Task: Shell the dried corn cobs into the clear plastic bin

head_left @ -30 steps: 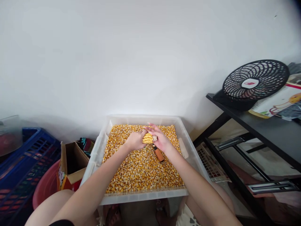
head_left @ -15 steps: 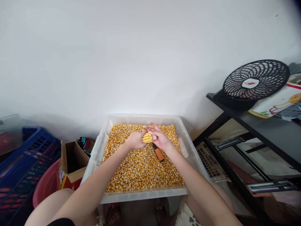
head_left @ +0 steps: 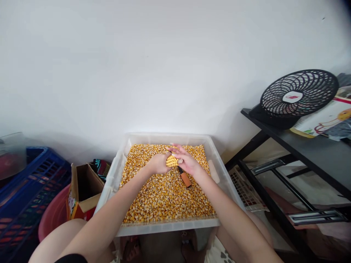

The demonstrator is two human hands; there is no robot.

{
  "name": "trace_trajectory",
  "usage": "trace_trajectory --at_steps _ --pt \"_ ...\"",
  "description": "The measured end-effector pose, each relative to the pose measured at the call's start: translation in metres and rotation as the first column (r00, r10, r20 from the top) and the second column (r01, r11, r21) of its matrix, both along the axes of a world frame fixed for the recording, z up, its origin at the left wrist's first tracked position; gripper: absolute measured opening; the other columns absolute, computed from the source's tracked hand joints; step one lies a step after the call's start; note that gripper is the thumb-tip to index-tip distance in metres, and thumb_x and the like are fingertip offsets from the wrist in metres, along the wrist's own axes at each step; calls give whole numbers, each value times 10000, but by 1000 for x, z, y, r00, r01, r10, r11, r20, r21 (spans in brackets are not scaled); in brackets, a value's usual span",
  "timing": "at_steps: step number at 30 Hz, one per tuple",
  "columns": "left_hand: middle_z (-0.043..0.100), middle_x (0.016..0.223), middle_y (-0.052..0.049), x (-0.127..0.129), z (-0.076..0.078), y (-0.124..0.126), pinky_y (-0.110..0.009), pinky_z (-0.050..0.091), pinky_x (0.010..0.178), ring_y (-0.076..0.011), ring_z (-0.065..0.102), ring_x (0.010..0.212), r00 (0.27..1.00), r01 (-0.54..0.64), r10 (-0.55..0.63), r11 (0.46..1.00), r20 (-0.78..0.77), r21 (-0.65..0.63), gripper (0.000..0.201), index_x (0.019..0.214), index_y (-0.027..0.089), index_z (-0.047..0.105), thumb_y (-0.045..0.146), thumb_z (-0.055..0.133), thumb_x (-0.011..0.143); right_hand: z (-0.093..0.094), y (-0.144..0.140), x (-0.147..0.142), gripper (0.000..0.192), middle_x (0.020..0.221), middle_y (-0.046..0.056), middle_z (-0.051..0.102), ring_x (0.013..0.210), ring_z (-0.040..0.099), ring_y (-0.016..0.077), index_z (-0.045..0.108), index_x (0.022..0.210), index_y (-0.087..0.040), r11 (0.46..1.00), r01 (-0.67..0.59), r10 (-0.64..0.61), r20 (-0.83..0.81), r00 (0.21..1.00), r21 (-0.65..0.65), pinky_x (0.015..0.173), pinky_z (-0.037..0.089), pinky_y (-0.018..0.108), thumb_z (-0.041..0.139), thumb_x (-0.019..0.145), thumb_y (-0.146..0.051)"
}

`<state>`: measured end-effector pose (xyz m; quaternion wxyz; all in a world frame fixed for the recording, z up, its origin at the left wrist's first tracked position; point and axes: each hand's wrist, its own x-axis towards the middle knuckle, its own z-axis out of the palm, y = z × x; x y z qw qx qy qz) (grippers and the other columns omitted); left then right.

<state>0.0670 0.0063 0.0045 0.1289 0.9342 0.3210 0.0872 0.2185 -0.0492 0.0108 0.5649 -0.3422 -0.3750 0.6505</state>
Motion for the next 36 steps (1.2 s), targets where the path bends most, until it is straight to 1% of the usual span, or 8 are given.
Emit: trace_trajectory --at_steps 4,7,11,15,21,27,33,36 --pt "668 886 -75 -2 2 2 -278 449 667 -229 632 770 999 21 -20 999 38 -29 502 1131 171 489 338 561 663 1 0 0 468 1164 -4 573 967 562 147 526 1092 -309 999 -23 25 -54 998 45 775 448 270 610 664 -142" --pt "665 906 -76 -3 1 4 -277 449 669 -225 629 774 997 37 -33 998 65 -57 507 1140 168 488 336 556 666 3 -1 -2 453 1165 1 573 975 560 161 522 1093 -306 999 -5 7 -57 998 34 742 457 278 611 669 -176" --pt "661 936 -120 -3 -2 5 -297 451 697 -249 626 814 1000 11 -9 998 24 -68 504 1119 132 519 330 561 658 3 -3 -3 404 1100 5 603 926 561 139 548 1056 -287 999 33 -31 77 997 -20 639 436 214 637 675 -188" --pt "656 963 -124 -3 -2 4 -299 450 706 -247 621 818 998 27 -21 993 51 -111 526 1129 126 524 331 575 647 2 -3 1 483 1123 -8 596 885 567 126 544 1062 -309 1000 -18 19 56 998 -21 692 442 227 641 632 -111" --pt "657 880 -36 -5 3 6 -258 448 651 -164 604 681 981 120 -51 918 185 -378 448 1100 153 522 272 543 669 5 -4 1 559 1264 -8 497 991 550 160 476 1154 -346 996 -72 74 -50 996 51 768 467 306 631 655 -148" --pt "639 990 -90 -6 -2 10 -285 458 714 -205 609 787 991 63 -16 936 135 -347 522 1127 135 508 304 576 638 2 -4 -5 445 1148 12 565 959 553 172 538 1071 -288 998 26 -19 135 991 -52 613 472 233 678 653 -225" --pt "622 696 -18 -7 8 5 -234 426 433 -140 549 447 993 71 4 795 121 -603 508 1152 144 453 273 535 668 2 -2 -4 470 1155 12 577 960 573 179 514 1089 -297 999 -28 27 -23 999 -38 712 488 299 628 650 -174" --pt "598 662 -5 -8 11 4 -229 413 401 -140 540 426 992 57 27 772 123 -633 551 1183 150 425 257 546 657 3 -4 -6 457 1169 21 566 981 564 185 505 1103 -293 999 -11 11 10 1000 -30 687 493 292 642 672 -223"
